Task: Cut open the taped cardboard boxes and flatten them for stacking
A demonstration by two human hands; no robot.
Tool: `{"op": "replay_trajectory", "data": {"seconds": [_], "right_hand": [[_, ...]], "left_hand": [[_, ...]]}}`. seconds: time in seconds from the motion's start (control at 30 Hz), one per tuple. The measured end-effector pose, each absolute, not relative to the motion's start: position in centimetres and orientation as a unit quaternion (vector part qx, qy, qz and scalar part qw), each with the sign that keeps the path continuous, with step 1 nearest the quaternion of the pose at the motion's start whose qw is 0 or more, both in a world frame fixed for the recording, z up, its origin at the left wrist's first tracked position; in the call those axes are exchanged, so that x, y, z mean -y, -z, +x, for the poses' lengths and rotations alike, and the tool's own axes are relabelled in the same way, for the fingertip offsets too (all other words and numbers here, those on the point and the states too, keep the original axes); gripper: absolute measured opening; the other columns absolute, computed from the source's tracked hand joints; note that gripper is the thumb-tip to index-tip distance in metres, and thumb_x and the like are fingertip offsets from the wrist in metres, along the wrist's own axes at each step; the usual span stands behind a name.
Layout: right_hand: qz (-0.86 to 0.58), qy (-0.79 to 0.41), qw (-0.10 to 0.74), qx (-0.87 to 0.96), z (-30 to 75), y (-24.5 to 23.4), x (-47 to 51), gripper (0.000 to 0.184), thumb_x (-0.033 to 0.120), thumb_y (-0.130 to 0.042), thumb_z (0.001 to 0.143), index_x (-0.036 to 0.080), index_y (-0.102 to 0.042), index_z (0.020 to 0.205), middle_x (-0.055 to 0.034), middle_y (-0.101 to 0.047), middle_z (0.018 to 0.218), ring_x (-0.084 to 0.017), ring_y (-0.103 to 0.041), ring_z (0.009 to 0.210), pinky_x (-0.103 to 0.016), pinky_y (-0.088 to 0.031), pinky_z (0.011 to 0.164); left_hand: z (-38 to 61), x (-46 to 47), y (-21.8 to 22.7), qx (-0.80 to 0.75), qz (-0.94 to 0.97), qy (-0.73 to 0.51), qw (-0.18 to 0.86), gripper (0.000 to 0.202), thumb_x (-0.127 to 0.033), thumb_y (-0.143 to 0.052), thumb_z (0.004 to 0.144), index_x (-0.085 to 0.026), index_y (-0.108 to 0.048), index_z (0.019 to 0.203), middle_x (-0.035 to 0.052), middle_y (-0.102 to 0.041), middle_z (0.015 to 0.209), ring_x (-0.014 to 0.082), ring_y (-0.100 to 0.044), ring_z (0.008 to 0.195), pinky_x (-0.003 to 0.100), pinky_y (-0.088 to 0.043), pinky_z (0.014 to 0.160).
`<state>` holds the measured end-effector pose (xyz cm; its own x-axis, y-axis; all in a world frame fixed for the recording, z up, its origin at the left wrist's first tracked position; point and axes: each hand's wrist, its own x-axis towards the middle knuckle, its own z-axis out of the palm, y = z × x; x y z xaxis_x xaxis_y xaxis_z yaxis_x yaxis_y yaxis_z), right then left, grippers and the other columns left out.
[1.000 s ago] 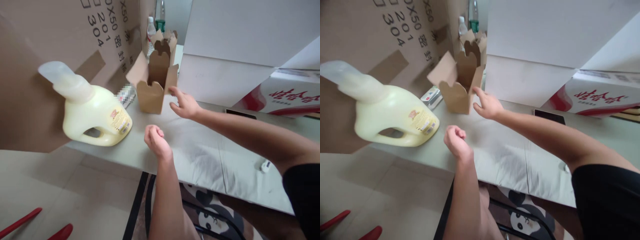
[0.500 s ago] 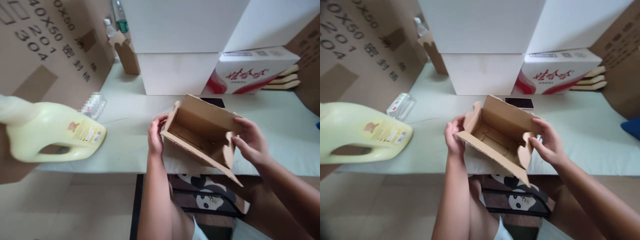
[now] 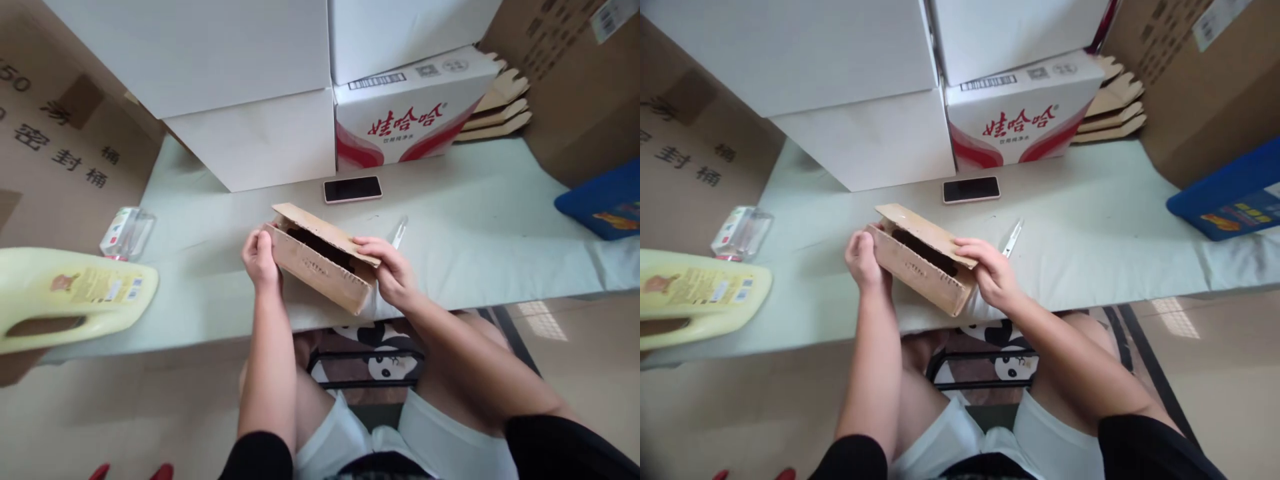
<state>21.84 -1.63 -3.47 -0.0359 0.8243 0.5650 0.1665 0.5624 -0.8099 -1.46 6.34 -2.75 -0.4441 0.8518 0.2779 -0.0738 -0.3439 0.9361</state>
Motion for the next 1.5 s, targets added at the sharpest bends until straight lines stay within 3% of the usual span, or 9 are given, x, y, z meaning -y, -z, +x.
{"op": "replay_trajectory", "data": {"seconds": [0.2,0.43,0.57,0.7,0.9,0.97,1.1,1.27,1.5], "right_hand": [[-0.341,-0.310,0.587,0.665,24.5,3.0,2.2,0.043,0.006,-0.043,0.092,0.032,-0.071,0.112,-0.0031,-0.074,0.122,-0.020,-0.070,0.117,-0.045,-0.057,0.103],[-0.320,-0.371,0.596,0.636,27.7,2.9,2.6,0.029,0.018,-0.047,0.096,0.029,-0.074,0.100,-0.0021,-0.077,0.110,-0.020,-0.071,0.109,-0.044,-0.057,0.100],[-0.331,-0.397,0.599,0.611,28.4,2.5,2.9,0.024,0.021,-0.050,0.095,0.027,-0.072,0.101,-0.0036,-0.076,0.106,-0.020,-0.071,0.105,-0.043,-0.056,0.098],[-0.296,-0.409,0.601,0.620,28.4,2.0,3.3,0.025,0.018,-0.049,0.089,0.025,-0.072,0.089,-0.0034,-0.075,0.101,-0.021,-0.070,0.101,-0.042,-0.054,0.095],[-0.290,-0.405,0.581,0.643,28.8,1.8,3.8,0.031,0.045,-0.047,0.094,0.023,-0.067,0.085,-0.0063,-0.073,0.101,-0.024,-0.067,0.100,-0.046,-0.052,0.095],[-0.321,-0.391,0.566,0.651,29.0,1.8,3.9,0.031,0.048,-0.050,0.093,0.024,-0.065,0.081,-0.0064,-0.071,0.101,-0.024,-0.066,0.099,-0.046,-0.051,0.095],[-0.366,-0.396,0.533,0.653,29.2,1.8,4.0,0.008,0.027,-0.056,0.081,0.024,-0.064,0.079,-0.0065,-0.069,0.108,-0.026,-0.064,0.107,-0.049,-0.049,0.099],[-0.355,-0.412,0.534,0.648,29.3,2.0,3.9,0.013,0.019,-0.053,0.077,0.024,-0.063,0.082,-0.0063,-0.068,0.107,-0.028,-0.063,0.114,-0.050,-0.047,0.105],[-0.342,-0.458,0.553,0.606,29.4,3.6,4.2,0.041,0.048,-0.051,0.093,0.028,-0.054,0.128,-0.0066,-0.067,0.119,-0.027,-0.064,0.111,-0.049,-0.052,0.101]], "left_hand": [[-1.5,-3.0,2.5,-0.500,0.413,-0.685,0.333,0.058,-0.066,-0.079,0.067,-0.018,-0.047,0.060,-0.0037,-0.044,0.063,0.0089,-0.046,0.061,0.023,-0.040,0.062],[1.9,5.2,2.0,-0.546,0.397,-0.687,0.270,0.051,-0.056,-0.077,0.076,-0.019,-0.045,0.061,-0.0042,-0.041,0.064,0.0091,-0.045,0.064,0.022,-0.043,0.065],[2.9,9.2,1.2,-0.595,0.452,-0.633,0.203,0.027,-0.046,-0.070,0.086,-0.020,-0.063,0.090,0.0024,-0.064,0.091,0.0135,-0.062,0.086,0.026,-0.050,0.084],[2.0,10.2,1.4,-0.613,0.519,-0.578,0.144,0.054,-0.046,-0.072,0.085,-0.026,-0.053,0.131,0.0107,-0.058,0.137,0.0182,-0.065,0.105,0.034,-0.052,0.097],[3.6,8.8,2.7,-0.592,0.540,-0.586,0.118,0.043,-0.034,-0.056,0.095,-0.025,-0.054,0.137,0.0106,-0.057,0.146,0.0231,-0.055,0.136,0.040,-0.043,0.115],[4.5,8.5,2.9,-0.580,0.524,-0.612,0.118,0.039,-0.029,-0.055,0.093,-0.024,-0.060,0.132,0.0093,-0.060,0.143,0.0222,-0.057,0.134,0.039,-0.044,0.115],[5.0,8.0,3.3,-0.575,0.511,-0.630,0.110,0.026,-0.024,-0.053,0.091,-0.022,-0.075,0.103,0.0074,-0.070,0.129,0.0226,-0.060,0.131,0.040,-0.043,0.117],[3.7,7.9,3.7,-0.539,0.534,-0.639,0.126,0.028,-0.026,-0.053,0.090,-0.022,-0.079,0.099,0.0068,-0.072,0.125,0.0234,-0.063,0.126,0.042,-0.045,0.116],[1.3,6.9,3.4,-0.565,0.485,-0.650,0.153,0.028,-0.028,-0.053,0.081,-0.019,-0.078,0.090,0.0093,-0.073,0.121,0.0266,-0.063,0.126,0.043,-0.045,0.117]]}}
